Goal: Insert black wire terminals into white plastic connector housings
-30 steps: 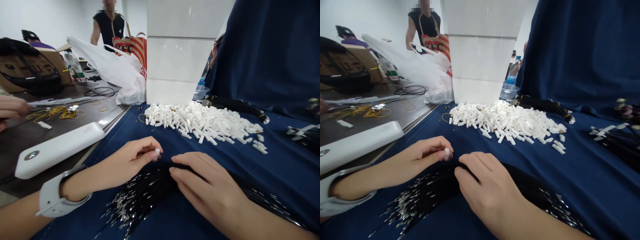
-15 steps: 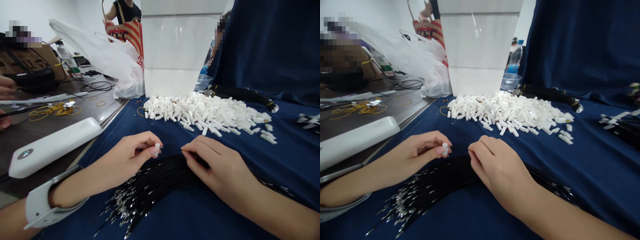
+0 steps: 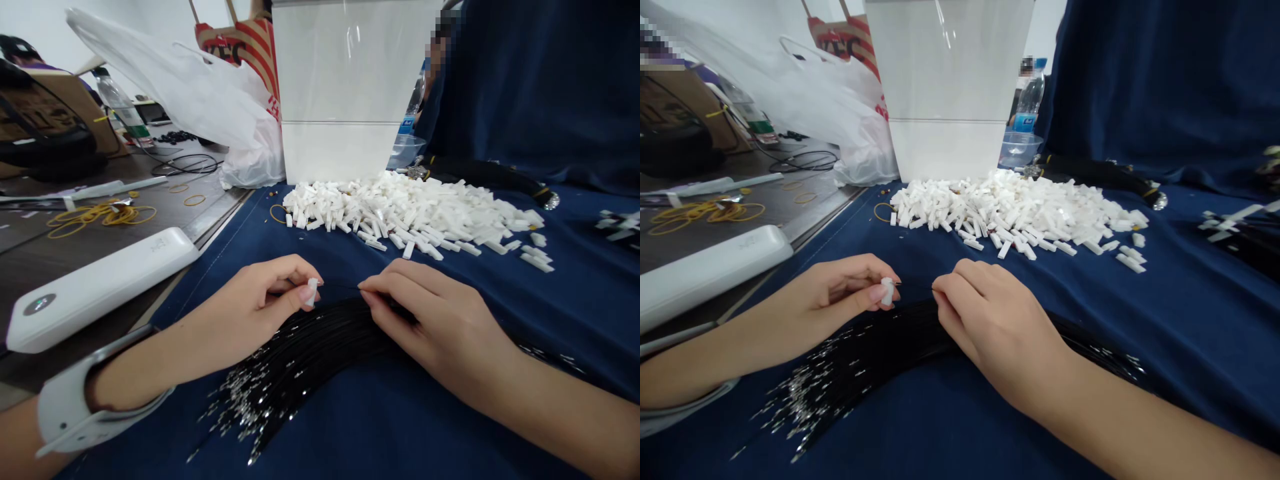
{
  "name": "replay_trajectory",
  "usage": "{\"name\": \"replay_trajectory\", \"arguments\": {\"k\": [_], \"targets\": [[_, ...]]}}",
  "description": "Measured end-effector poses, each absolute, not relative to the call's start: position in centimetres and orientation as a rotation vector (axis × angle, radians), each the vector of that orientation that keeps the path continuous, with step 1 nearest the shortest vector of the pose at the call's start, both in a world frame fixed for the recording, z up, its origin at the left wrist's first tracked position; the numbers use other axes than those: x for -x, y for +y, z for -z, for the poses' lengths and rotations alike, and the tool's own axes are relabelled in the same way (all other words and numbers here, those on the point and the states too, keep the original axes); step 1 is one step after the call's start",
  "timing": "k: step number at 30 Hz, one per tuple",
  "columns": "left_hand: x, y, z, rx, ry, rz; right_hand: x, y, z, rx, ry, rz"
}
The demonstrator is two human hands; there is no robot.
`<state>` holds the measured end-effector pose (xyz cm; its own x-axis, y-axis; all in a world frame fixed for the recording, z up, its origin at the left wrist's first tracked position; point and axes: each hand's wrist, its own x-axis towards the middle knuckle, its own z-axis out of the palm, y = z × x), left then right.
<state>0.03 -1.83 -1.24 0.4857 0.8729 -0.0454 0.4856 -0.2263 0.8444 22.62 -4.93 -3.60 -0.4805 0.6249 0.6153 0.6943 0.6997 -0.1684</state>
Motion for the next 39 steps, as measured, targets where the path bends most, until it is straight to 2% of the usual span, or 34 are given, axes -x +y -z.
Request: {"name": "replay_trajectory", "arguments": {"k": [6, 18, 27, 33, 39], "targets": [[-0.2, -2.0, 1.3, -1.977, 1.141, -0.591, -22.6, -4.9, 3.5, 0.982, -2.259, 0.168], [-0.4, -3.1, 1.9, -2.680, 0.989, -0.742, -20.8, -5.7, 3.4, 1.000, -2.313, 0.070], [-0.9, -2.9, 1.9, -2.586, 0.980, -0.687, -20.6, -5.4, 4.1, 0.991, -2.262, 0.009], [-0.6, -2.0, 1.5, -2.332, 1.126, -0.681, -20.8, -6.3, 3.2, 0.941, -2.231, 0.151], [-0.1, -1.4, 1.5, -1.960, 1.177, -0.681, -20.4, -7.7, 3.5, 0.820, -2.546, -0.054]]}}
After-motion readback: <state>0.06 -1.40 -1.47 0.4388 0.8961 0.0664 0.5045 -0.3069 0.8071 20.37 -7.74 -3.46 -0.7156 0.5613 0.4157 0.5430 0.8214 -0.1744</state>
